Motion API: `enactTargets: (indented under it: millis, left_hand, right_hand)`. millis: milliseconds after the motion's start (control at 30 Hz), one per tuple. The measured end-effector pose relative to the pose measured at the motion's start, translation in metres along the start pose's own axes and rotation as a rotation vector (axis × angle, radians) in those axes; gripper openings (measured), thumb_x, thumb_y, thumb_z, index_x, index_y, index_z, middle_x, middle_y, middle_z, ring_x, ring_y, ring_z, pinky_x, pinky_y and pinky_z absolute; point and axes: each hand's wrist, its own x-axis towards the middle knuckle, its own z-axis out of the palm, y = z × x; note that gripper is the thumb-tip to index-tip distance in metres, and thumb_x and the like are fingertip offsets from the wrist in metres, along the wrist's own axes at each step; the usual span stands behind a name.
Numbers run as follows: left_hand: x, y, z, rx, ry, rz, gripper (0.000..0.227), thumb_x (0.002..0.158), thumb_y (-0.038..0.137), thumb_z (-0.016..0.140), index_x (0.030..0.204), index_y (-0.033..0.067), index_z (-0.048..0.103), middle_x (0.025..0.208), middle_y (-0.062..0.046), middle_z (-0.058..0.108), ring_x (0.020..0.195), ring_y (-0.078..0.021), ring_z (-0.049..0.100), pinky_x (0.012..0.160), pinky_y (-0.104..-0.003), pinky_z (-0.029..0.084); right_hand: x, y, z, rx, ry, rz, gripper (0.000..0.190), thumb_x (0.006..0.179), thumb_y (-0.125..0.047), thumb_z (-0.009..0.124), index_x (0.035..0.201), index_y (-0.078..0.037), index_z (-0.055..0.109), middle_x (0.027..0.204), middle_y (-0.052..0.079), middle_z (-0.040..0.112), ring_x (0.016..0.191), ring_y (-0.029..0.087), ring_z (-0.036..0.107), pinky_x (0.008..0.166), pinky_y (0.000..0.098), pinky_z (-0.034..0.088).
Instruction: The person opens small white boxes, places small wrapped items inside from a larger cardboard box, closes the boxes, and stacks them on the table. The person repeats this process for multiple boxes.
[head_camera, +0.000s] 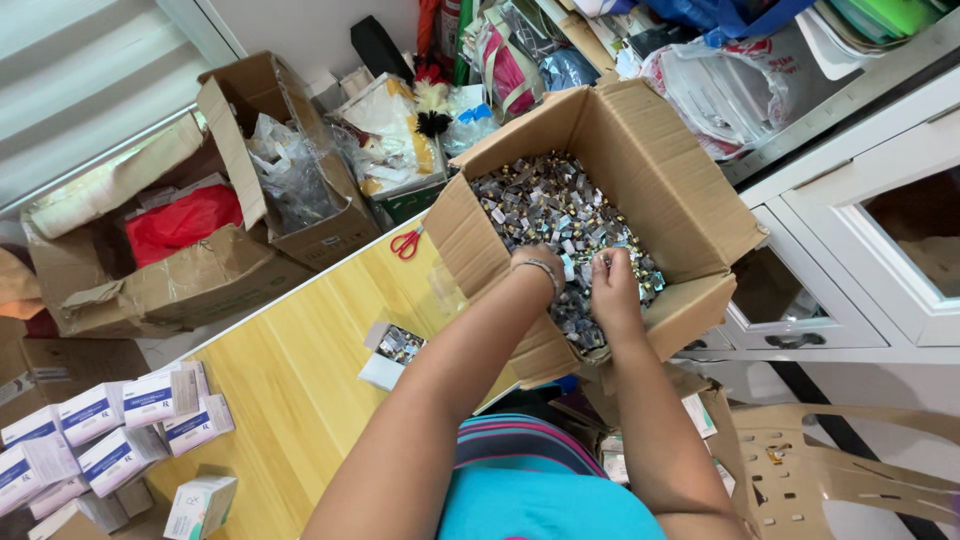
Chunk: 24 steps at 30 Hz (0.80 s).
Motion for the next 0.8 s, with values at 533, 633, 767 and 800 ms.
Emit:
enactTargets:
  millis: [533,633,767,800]
  left_hand:
    - [-0.025,-0.064,0.006,-1.842,0.213,0.503,0.026,0.103,0.034,0.057,0.114,0.0126,0.068,0.081,0.002,0.063,0.057,-0.0073,0.054,0.050,-0.024,0.042]
    - [-0.082,-0.122,0.050,-1.923,0.248,0.452,0.025,0.105,0.032,0.057,0.118,0.0128,0.066,0.084,0.003,0.062,0.061,-0.0062,0.054,0.053,-0.021,0.044]
    - [-0.168,-0.192,0.119,-2.118,0.337,0.219,0.026,0.104,0.027,0.058,0.119,0.0060,0.064,0.085,-0.001,0.062,0.062,-0.0094,0.055,0.052,-0.022,0.043]
    - [-0.184,-0.205,0.137,-2.165,0.359,0.170,0.025,0.104,0.026,0.057,0.117,0.0054,0.062,0.084,-0.002,0.063,0.060,-0.0104,0.054,0.050,-0.022,0.043]
  right_hand:
    - [0.021,-0.016,-0.042,1.669,-0.426,0.782,0.025,0.114,-0.034,0.051,0.102,-0.014,0.056,0.083,-0.002,0.050,0.070,0.009,0.046,0.056,0.0210,0.039]
    - [0.006,-0.067,-0.024,1.623,-0.631,0.783,0.019,0.112,-0.033,0.052,0.109,-0.016,0.060,0.083,-0.003,0.050,0.070,0.008,0.044,0.057,0.0199,0.037]
    - [-0.026,-0.134,0.021,1.428,-0.973,0.831,0.018,0.107,-0.033,0.055,0.109,-0.016,0.063,0.080,-0.004,0.050,0.066,0.008,0.042,0.054,0.0207,0.034]
    - [-0.035,-0.146,0.037,1.393,-1.037,0.839,0.016,0.107,-0.031,0.056,0.107,-0.015,0.062,0.080,-0.003,0.051,0.066,0.008,0.043,0.053,0.0207,0.033]
